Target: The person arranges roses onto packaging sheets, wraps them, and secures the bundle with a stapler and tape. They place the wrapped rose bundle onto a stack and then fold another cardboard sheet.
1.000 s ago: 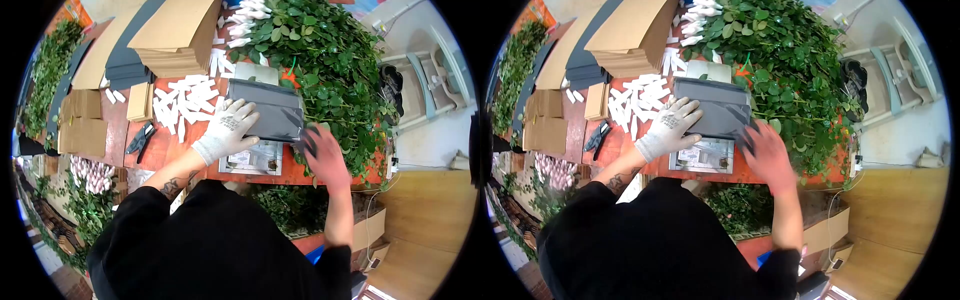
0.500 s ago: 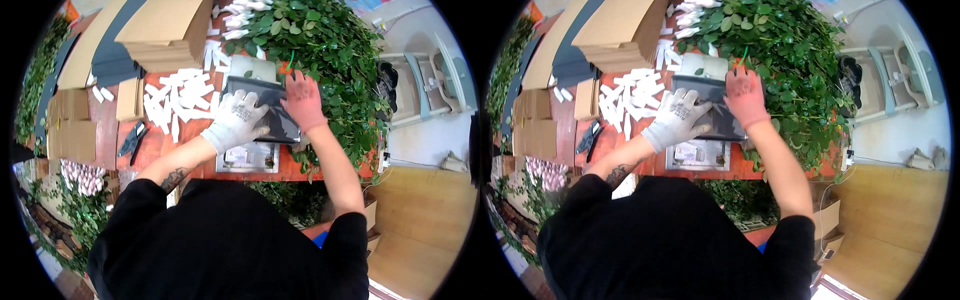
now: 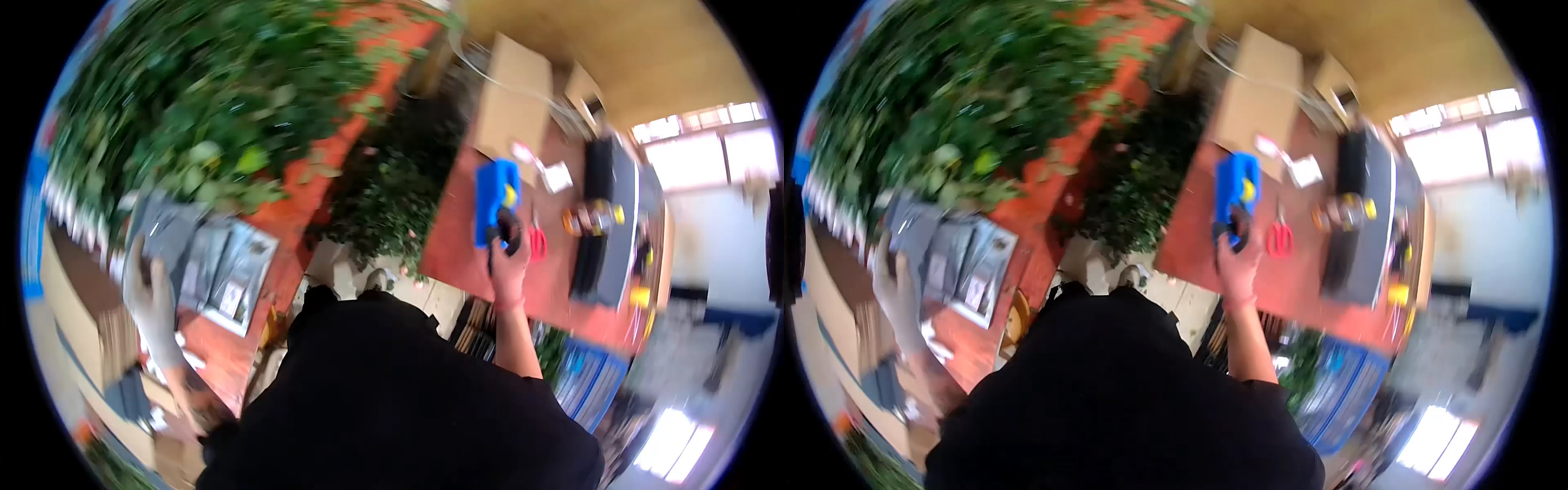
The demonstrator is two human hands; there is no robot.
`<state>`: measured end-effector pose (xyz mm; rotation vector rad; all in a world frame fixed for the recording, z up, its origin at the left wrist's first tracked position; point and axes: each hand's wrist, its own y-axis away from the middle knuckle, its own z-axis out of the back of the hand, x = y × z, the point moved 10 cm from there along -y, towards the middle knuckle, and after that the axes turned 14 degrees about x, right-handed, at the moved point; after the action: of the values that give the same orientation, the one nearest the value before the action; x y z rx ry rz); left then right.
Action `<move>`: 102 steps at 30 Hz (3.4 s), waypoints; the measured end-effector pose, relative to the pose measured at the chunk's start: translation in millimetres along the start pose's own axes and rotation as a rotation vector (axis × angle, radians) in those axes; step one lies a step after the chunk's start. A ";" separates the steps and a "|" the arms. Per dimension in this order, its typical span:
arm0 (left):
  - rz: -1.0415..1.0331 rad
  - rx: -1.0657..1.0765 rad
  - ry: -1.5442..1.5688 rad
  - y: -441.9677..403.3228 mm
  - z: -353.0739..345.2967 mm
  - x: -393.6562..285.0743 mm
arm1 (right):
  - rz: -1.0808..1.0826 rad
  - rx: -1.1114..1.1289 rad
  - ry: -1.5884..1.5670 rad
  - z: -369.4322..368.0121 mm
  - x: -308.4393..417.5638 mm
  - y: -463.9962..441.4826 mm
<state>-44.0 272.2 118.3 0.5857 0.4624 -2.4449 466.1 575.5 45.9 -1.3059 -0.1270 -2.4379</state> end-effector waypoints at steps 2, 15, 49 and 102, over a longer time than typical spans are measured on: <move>0.112 0.046 0.501 1.8 -62.0 -0.4 | -0.159 -0.318 -0.025 63.1 -62.7 29.4; -0.281 1.552 0.337 104.2 -398.8 -349.2 | -0.446 0.229 -0.686 1.4 -166.7 -17.7; -0.302 0.424 0.668 -35.5 -223.5 -235.1 | -0.105 0.531 -0.184 -6.5 4.1 66.1; 0.756 -0.372 1.661 103.4 -68.8 104.2 | 0.319 1.245 -0.305 -374.3 239.5 -36.8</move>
<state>-37.6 175.6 -11.7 2.0323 0.9831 -0.6836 38.6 449.3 33.5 -0.9240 -1.1747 -1.3428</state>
